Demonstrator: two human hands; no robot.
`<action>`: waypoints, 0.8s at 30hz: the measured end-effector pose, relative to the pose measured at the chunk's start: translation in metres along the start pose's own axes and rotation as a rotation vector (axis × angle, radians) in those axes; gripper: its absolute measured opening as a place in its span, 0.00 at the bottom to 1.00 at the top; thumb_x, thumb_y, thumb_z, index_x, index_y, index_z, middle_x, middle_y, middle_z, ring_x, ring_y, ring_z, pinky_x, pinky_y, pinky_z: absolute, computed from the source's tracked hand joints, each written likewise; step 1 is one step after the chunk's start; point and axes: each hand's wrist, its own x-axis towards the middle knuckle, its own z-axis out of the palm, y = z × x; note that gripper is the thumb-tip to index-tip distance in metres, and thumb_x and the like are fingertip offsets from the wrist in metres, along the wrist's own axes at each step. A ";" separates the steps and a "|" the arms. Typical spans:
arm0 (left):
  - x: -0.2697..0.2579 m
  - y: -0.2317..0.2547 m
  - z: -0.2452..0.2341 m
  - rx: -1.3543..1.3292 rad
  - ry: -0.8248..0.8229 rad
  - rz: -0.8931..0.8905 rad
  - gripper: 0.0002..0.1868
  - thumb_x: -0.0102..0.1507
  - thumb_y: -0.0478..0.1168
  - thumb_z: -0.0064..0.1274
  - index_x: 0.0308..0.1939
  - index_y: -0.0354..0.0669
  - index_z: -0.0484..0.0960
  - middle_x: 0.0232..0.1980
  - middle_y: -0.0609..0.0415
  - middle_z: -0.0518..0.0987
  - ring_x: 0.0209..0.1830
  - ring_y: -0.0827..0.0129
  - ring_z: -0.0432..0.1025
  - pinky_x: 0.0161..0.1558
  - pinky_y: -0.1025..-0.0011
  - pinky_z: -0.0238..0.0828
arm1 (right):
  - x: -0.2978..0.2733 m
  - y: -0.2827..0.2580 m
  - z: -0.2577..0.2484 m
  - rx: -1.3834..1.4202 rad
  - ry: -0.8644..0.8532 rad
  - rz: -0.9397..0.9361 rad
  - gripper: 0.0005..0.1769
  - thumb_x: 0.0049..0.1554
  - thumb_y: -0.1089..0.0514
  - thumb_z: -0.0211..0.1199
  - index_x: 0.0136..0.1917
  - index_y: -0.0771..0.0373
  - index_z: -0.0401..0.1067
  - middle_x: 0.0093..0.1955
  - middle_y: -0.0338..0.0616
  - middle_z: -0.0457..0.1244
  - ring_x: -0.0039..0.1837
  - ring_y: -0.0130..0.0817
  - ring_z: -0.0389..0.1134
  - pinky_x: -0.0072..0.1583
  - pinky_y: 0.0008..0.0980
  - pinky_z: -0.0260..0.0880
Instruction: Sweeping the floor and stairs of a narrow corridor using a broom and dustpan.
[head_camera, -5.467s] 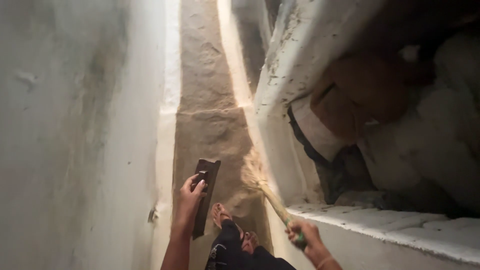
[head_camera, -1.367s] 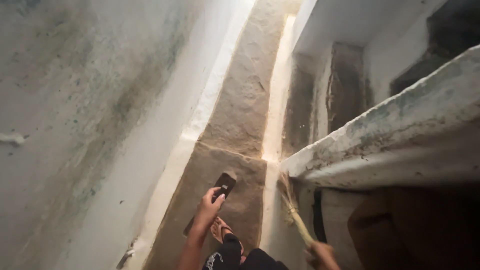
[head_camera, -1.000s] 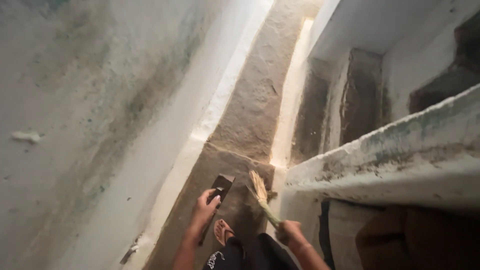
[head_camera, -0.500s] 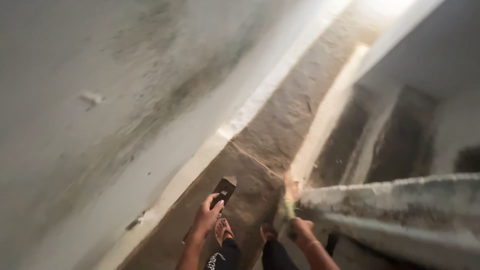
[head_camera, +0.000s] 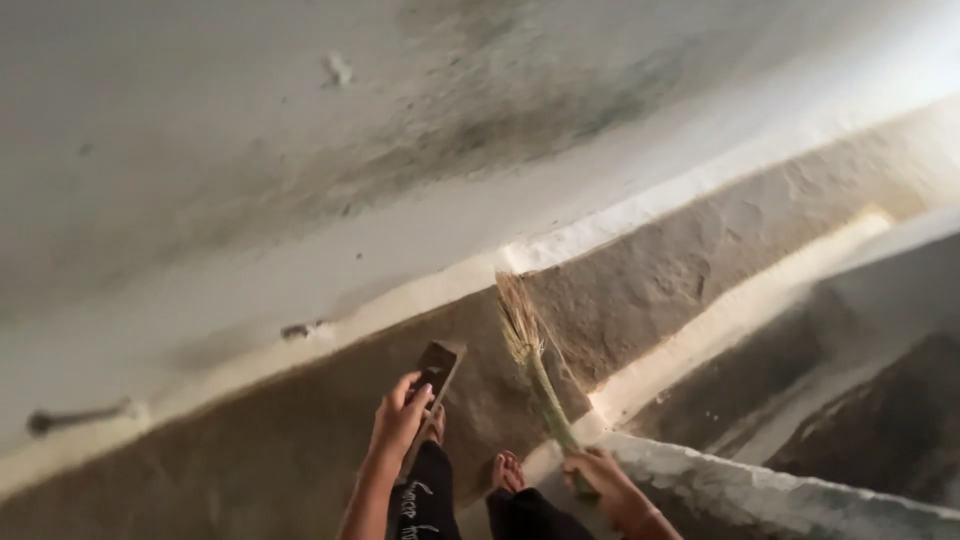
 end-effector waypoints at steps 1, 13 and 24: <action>-0.017 0.009 0.002 -0.102 -0.025 -0.079 0.25 0.65 0.48 0.52 0.64 0.42 0.79 0.40 0.50 0.84 0.34 0.65 0.78 0.39 0.64 0.74 | -0.011 -0.013 0.005 -0.080 -0.086 0.006 0.07 0.51 0.64 0.65 0.33 0.69 0.75 0.29 0.45 0.63 0.31 0.35 0.61 0.37 0.36 0.59; -0.122 -0.028 -0.031 -0.183 0.348 -0.139 0.24 0.66 0.48 0.50 0.65 0.46 0.78 0.43 0.55 0.86 0.37 0.71 0.78 0.41 0.68 0.75 | -0.025 0.036 0.056 -0.576 -0.555 0.364 0.06 0.60 0.61 0.65 0.44 0.67 0.74 0.34 0.46 0.65 0.38 0.37 0.66 0.48 0.42 0.66; -0.184 -0.119 -0.086 -0.283 0.615 -0.185 0.19 0.68 0.43 0.51 0.62 0.44 0.81 0.43 0.52 0.87 0.35 0.70 0.76 0.39 0.70 0.74 | 0.103 0.136 0.105 -0.679 -0.533 0.299 0.07 0.54 0.69 0.74 0.40 0.74 0.76 0.29 0.50 0.67 0.30 0.40 0.68 0.36 0.38 0.66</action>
